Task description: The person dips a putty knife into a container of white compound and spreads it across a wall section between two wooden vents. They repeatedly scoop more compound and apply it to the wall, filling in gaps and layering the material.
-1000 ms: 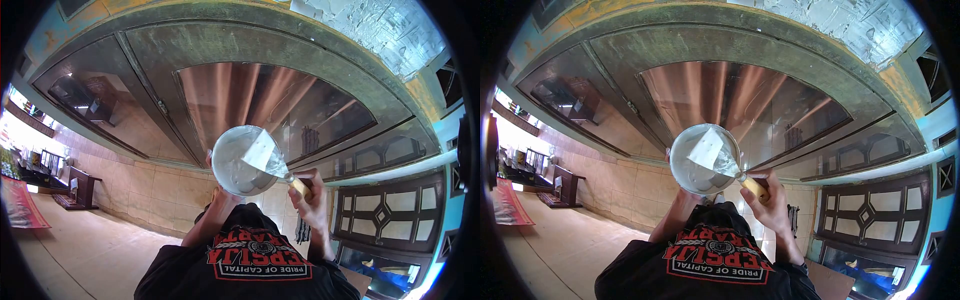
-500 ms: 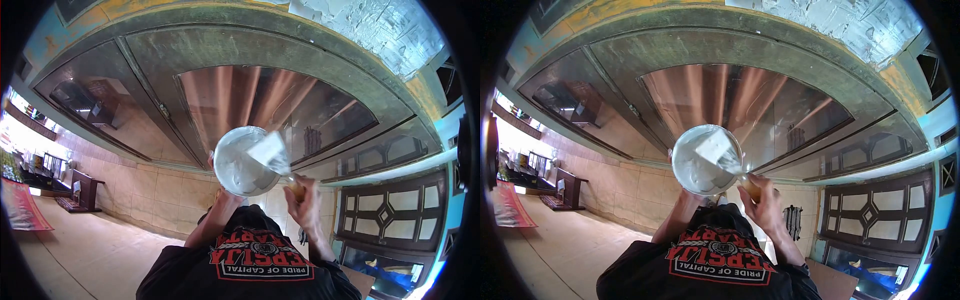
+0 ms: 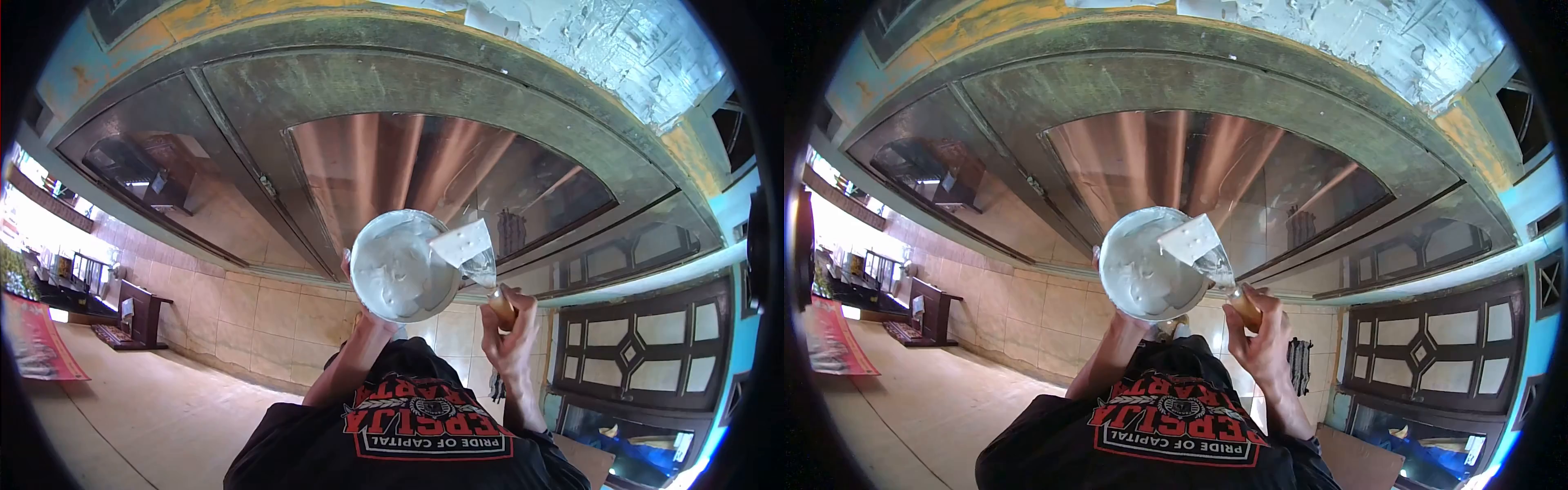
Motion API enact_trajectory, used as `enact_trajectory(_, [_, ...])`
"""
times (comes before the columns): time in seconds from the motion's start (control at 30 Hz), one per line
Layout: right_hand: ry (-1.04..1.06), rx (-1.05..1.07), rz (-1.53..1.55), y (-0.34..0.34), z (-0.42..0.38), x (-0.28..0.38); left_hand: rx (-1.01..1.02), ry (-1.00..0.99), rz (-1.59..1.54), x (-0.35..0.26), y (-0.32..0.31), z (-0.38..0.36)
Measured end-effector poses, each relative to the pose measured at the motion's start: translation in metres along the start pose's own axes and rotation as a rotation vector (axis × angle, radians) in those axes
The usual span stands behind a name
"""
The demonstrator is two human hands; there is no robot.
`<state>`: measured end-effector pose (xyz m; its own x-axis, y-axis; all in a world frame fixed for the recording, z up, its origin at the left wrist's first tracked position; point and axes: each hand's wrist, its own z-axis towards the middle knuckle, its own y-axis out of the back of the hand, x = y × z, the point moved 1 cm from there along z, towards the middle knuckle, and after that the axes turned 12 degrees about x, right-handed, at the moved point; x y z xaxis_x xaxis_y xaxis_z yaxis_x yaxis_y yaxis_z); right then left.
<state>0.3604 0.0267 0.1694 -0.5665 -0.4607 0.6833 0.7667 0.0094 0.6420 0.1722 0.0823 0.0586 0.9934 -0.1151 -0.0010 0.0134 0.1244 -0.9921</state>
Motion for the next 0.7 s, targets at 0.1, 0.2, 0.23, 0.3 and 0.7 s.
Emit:
enact_trajectory(0.1, [-0.174, 0.112, -0.015, -0.002, 0.001, -0.003, 0.225, -0.021, 0.096, 0.001, 0.000, 0.006])
enact_trajectory(0.2, [-0.063, -0.053, -0.011, 0.000, -0.001, 0.004, 0.123, -0.017, 0.104, -0.003, 0.001, 0.000])
enact_trajectory(0.23, [-0.066, -0.054, -0.011, 0.001, 0.001, 0.003, 0.121, -0.015, 0.104, -0.002, 0.001, 0.000])
enact_trajectory(0.3, [-0.108, 0.141, -0.126, 0.001, 0.005, 0.002, 0.111, 0.035, -0.046, 0.001, 0.000, 0.001])
enact_trajectory(0.7, [0.101, -0.063, -0.200, 0.011, -0.007, 0.017, 0.131, 0.013, -0.123, 0.001, -0.008, 0.006])
